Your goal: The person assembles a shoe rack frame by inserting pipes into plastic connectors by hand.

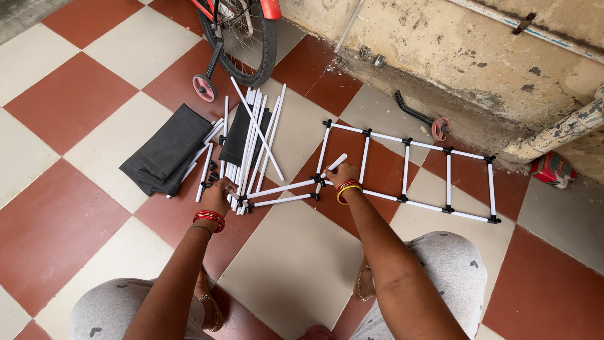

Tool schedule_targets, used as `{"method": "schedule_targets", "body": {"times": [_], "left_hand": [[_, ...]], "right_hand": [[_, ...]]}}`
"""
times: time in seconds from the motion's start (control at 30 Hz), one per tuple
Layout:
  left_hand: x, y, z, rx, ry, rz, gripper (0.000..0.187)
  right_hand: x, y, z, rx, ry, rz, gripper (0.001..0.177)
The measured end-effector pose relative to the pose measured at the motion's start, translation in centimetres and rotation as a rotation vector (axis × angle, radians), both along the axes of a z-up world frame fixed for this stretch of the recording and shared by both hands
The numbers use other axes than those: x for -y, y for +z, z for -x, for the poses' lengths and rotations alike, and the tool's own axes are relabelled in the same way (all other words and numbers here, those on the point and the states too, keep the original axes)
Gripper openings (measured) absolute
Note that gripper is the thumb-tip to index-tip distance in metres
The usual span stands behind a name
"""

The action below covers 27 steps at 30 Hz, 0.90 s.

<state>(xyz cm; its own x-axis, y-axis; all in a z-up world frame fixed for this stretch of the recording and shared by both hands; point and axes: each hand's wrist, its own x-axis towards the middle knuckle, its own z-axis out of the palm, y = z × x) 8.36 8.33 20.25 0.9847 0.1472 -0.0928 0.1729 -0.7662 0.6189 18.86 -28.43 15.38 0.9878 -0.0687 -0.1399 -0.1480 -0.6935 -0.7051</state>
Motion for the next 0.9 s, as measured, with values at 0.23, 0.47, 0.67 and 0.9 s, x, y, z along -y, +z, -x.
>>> {"method": "schedule_targets", "body": {"times": [0.23, 0.47, 0.67, 0.9], "left_hand": [[0.3, 1.3, 0.0, -0.131, 0.03, 0.057, 0.014], [0.0, -0.3, -1.0, -0.037, -0.001, -0.022, 0.014], [0.3, -0.7, -1.3, -0.017, 0.002, -0.056, 0.019], [0.4, -0.6, -1.3, 0.0, 0.008, 0.016, 0.016]], "right_hand": [[-0.3, 2.1, -0.1, -0.102, 0.051, 0.136, 0.02], [0.9, 5.3, -1.5, 0.053, 0.155, 0.043, 0.03], [1.1, 10.8, -2.6, 0.064, 0.325, 0.184, 0.024], [1.0, 14.0, -2.9, 0.104, 0.514, 0.403, 0.019]]}}
